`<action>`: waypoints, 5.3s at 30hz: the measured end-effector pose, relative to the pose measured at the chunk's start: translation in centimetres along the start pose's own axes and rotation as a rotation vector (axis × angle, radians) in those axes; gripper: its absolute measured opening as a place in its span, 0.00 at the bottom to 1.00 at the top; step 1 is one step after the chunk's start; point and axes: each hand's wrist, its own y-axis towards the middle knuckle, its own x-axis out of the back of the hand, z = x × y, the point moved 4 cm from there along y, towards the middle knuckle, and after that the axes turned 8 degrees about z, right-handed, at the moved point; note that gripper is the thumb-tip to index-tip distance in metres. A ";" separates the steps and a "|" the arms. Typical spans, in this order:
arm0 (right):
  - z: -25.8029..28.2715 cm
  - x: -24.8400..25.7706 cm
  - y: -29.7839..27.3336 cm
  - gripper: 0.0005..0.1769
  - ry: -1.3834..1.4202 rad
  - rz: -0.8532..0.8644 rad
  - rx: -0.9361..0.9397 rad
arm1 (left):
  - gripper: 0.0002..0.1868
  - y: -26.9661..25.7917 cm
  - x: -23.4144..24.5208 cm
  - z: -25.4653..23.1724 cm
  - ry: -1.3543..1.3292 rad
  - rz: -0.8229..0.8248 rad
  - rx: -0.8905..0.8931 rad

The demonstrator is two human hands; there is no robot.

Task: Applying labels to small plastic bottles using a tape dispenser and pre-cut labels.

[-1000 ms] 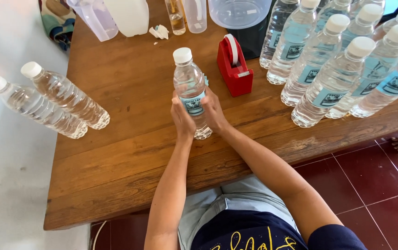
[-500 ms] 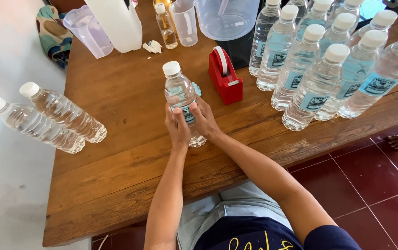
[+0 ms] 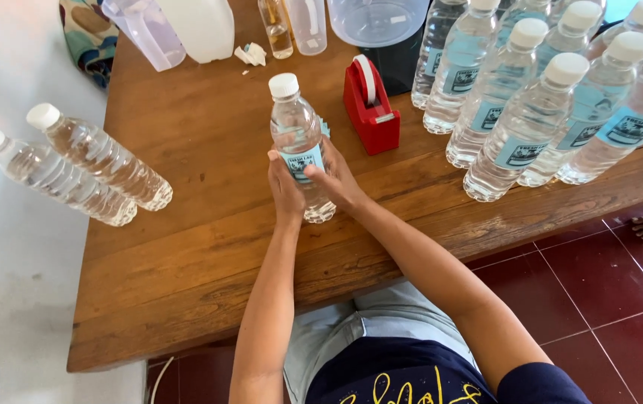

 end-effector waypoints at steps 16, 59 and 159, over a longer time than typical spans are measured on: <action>-2.4 0.6 0.6 0.35 -0.123 -0.033 -0.017 | 0.39 0.1 1.0 -1.0 0.147 0.101 0.004; -0.1 0.4 0.2 0.35 -0.217 0.037 0.078 | 0.37 -0.4 0.7 1.0 0.148 0.050 -0.081; -3.9 0.7 5.0 0.47 0.005 -0.015 -0.170 | 0.49 3.4 2.0 5.6 0.047 0.041 -0.149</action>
